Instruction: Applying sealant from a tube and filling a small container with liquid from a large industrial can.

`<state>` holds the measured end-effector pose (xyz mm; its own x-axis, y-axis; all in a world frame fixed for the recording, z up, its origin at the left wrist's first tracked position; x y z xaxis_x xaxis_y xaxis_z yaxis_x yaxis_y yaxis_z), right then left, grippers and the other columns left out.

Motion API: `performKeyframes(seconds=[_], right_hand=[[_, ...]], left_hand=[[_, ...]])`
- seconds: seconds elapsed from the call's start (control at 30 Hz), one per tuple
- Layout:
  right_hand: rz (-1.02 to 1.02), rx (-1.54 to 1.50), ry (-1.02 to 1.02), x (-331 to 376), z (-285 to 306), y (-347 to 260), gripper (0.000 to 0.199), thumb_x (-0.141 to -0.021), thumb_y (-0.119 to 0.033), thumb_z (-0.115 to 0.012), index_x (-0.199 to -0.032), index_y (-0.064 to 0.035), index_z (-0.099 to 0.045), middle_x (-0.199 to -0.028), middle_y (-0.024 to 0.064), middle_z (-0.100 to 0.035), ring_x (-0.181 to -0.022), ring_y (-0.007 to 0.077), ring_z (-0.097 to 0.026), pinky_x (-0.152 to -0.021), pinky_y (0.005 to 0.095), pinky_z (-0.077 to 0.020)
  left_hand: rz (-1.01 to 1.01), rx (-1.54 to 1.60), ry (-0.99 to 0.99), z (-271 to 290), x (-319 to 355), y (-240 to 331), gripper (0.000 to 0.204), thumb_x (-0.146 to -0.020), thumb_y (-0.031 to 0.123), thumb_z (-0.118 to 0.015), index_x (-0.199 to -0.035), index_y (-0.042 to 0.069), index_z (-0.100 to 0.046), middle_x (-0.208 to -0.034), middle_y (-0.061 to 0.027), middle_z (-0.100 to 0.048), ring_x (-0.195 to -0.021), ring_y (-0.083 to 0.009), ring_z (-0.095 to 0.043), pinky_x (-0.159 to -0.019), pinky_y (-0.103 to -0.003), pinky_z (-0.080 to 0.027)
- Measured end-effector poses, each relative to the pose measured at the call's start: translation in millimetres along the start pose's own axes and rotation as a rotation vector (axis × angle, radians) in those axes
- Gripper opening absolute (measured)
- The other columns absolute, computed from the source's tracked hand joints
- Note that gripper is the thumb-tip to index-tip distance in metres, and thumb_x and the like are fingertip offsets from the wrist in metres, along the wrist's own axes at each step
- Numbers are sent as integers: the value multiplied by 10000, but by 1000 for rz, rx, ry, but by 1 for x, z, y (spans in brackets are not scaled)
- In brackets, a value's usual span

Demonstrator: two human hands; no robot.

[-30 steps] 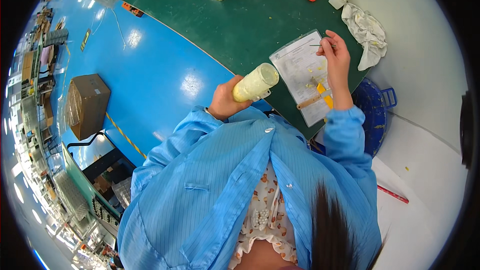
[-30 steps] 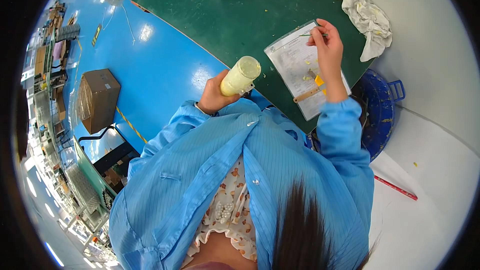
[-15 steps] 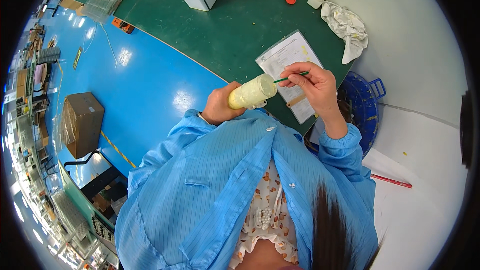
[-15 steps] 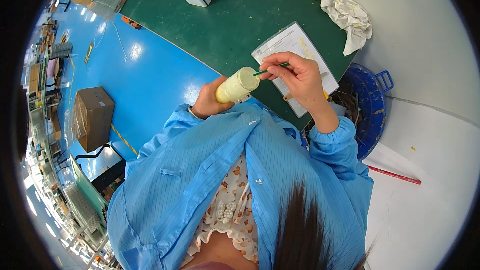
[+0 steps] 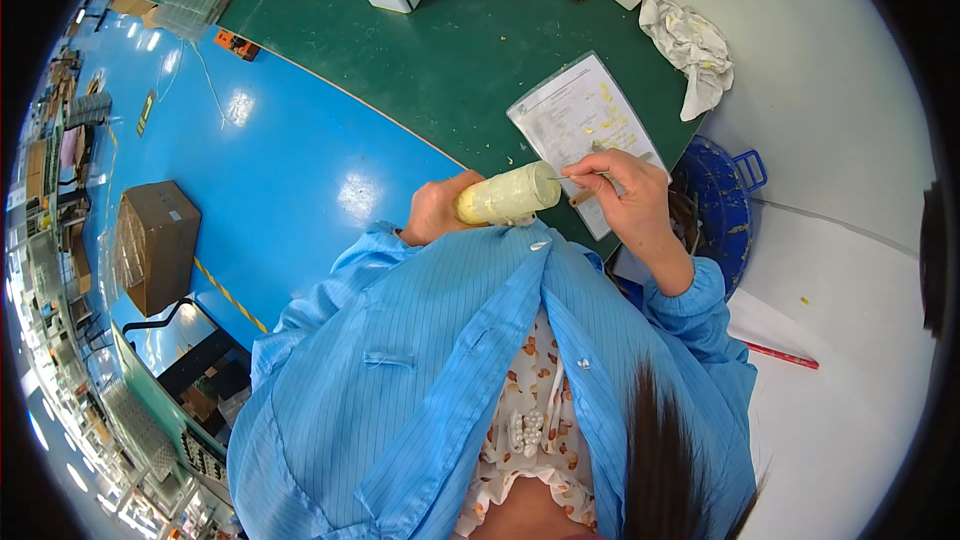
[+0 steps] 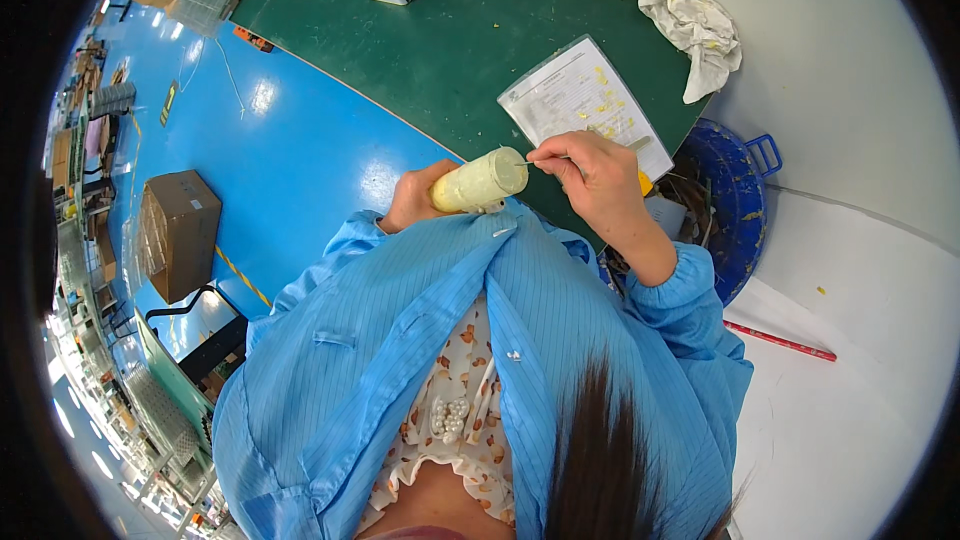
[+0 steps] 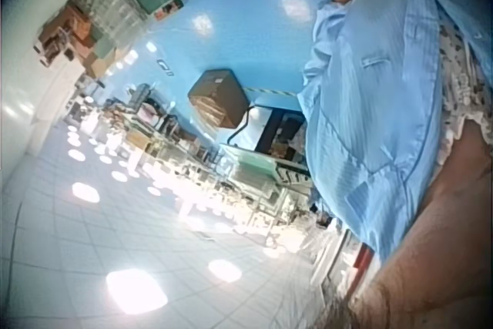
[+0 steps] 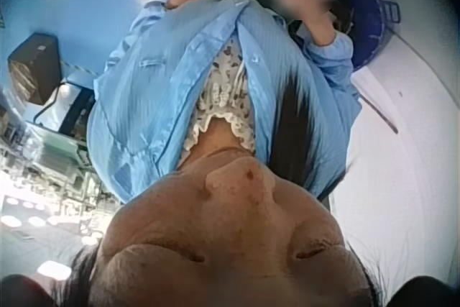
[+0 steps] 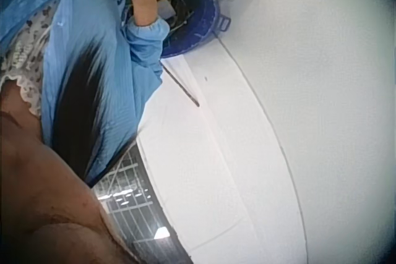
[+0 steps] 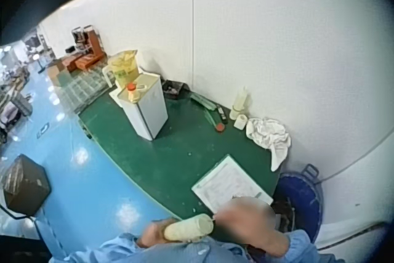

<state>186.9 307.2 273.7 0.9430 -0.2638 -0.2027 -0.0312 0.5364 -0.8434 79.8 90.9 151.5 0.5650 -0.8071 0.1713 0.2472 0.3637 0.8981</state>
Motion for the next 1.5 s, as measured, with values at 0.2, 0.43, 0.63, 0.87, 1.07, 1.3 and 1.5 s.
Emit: performKeyframes(seconds=[0.2,0.43,0.63,0.87,1.07,1.3,1.5], right_hand=[[-210,-99,94,11,-12,11,120,-821,57,-687,-928,3,-685,-876,70,-751,-684,144,-651,-676,234,-530],[-326,-219,118,16,-25,13,134,-859,44,-674,-987,5,-666,-898,95,-740,-696,150,-652,-677,238,-535],[-471,-573,260,7,-25,19,161,-900,21,-658,-1059,14,-633,-932,132,-730,-728,157,-655,-710,233,-539],[-469,-612,203,-7,-42,19,145,-889,18,-669,-1033,5,-648,-949,108,-732,-753,147,-649,-726,234,-530],[-269,-82,140,-19,-46,-5,117,-858,25,-684,-969,-9,-672,-907,57,-726,-744,131,-638,-699,250,-521],[35,394,138,-21,-64,-33,130,-830,22,-686,-944,-40,-676,-824,41,-703,-675,128,-632,-597,262,-486],[-365,-72,98,-25,-71,-42,97,-859,-1,-699,-952,-15,-676,-838,56,-700,-688,126,-616,-634,243,-496]], left_hand=[[109,-11,30,2,2,5,449,-647,123,-846,-1062,84,-678,-916,-116,-729,-814,-279,-676,-741,-360,-515],[123,-104,26,9,-2,12,457,-653,118,-853,-1074,97,-676,-941,-114,-729,-830,-280,-675,-760,-366,-515],[110,-22,6,12,-8,10,494,-637,95,-882,-1084,97,-672,-984,-120,-730,-878,-292,-679,-808,-380,-522],[88,86,1,17,-11,-3,558,-604,22,-834,-1132,53,-655,-985,-128,-723,-916,-245,-675,-823,-352,-530],[75,74,-1,32,-10,-5,535,-593,1,-820,-1102,47,-662,-955,-131,-727,-879,-249,-680,-794,-346,-535],[38,-76,97,53,-3,-12,526,-567,25,-861,-1056,86,-678,-934,-119,-735,-819,-319,-686,-760,-383,-541],[3,-47,103,70,1,-23,529,-573,27,-838,-1073,76,-675,-939,-123,-733,-823,-308,-687,-764,-380,-541]])
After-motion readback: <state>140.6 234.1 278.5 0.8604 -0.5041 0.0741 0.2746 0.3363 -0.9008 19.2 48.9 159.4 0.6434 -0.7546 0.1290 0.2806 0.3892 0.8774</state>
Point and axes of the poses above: each hand's wrist, its own x-axis away from the middle knuckle, its own z-axis out of the back of the hand, y = z × x, the point moved 5 cm from there along -x, towards the middle knuckle
